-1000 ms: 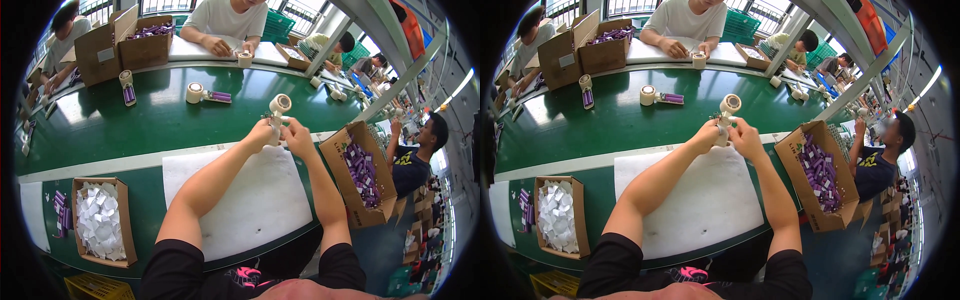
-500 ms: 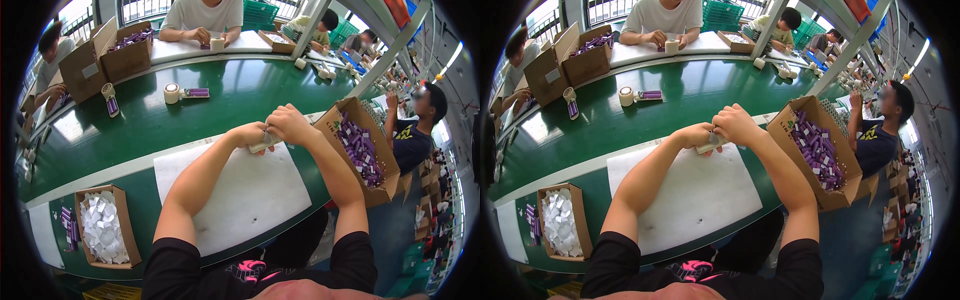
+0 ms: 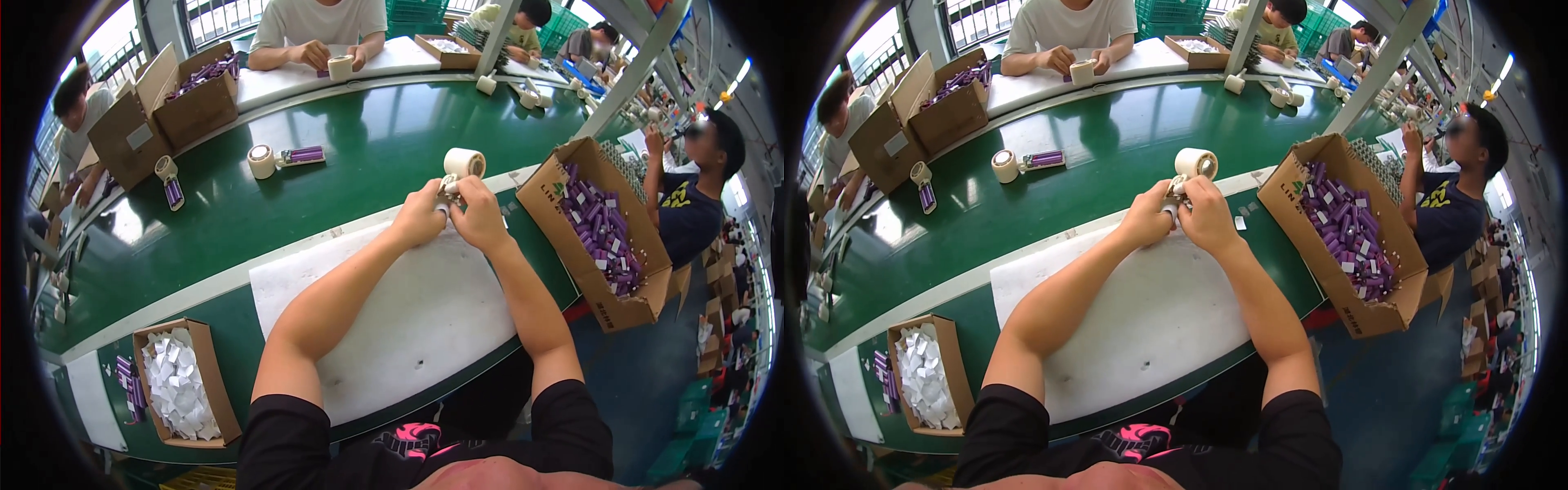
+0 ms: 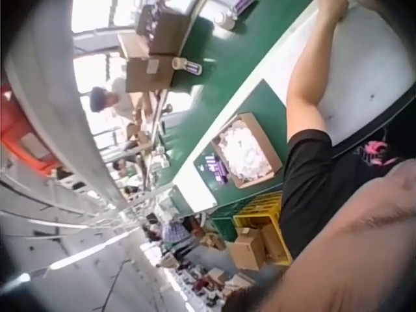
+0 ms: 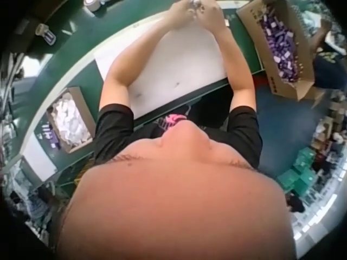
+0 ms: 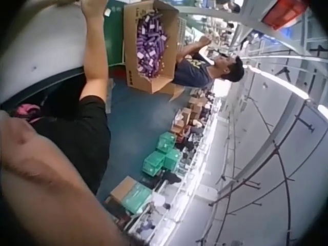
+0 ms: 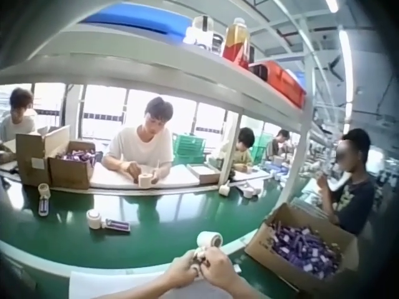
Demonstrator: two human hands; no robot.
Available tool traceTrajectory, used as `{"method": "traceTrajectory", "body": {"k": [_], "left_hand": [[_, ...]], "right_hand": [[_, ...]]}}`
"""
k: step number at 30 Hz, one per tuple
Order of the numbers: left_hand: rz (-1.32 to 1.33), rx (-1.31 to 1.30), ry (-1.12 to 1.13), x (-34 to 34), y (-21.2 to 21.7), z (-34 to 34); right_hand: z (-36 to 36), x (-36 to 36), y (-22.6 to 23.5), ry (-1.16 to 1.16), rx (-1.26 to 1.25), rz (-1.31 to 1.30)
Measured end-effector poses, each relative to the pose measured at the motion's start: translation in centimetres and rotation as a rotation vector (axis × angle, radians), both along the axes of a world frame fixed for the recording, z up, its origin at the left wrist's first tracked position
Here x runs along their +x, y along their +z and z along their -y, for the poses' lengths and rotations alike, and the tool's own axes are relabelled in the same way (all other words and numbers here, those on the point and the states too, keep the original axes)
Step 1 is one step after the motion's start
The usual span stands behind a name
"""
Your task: Applying tape to seal small purple items using a handheld tape dispenser at an assembly line.
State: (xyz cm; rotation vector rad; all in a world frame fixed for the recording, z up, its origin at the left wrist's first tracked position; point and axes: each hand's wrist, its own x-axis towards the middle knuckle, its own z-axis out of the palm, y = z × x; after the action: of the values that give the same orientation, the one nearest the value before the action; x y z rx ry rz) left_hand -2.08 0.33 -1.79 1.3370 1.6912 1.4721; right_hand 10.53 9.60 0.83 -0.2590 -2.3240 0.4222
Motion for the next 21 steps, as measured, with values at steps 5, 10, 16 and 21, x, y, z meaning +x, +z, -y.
{"method": "traceTrajectory", "body": {"k": [5,10,16,21], "left_hand": [[-0.08,0.067,0.039,0.8,-0.5,0.1],[-0.071,0.07,0.037,1.4,-0.3,0.0],[-0.102,0.168,0.119,2.1,-0.8,-0.3],[-0.069,0.145,0.099,2.1,-0.8,-0.1]], "right_hand": [[-0.4,0.3,-0.6,0.052,-0.025,-0.024],[0.2,0.8,-1.4,-0.018,-0.06,-0.138],[0.3,1.1,-1.6,-0.025,-0.098,-0.147],[0.1,1.2,-1.4,0.011,-0.093,-0.119]]}}
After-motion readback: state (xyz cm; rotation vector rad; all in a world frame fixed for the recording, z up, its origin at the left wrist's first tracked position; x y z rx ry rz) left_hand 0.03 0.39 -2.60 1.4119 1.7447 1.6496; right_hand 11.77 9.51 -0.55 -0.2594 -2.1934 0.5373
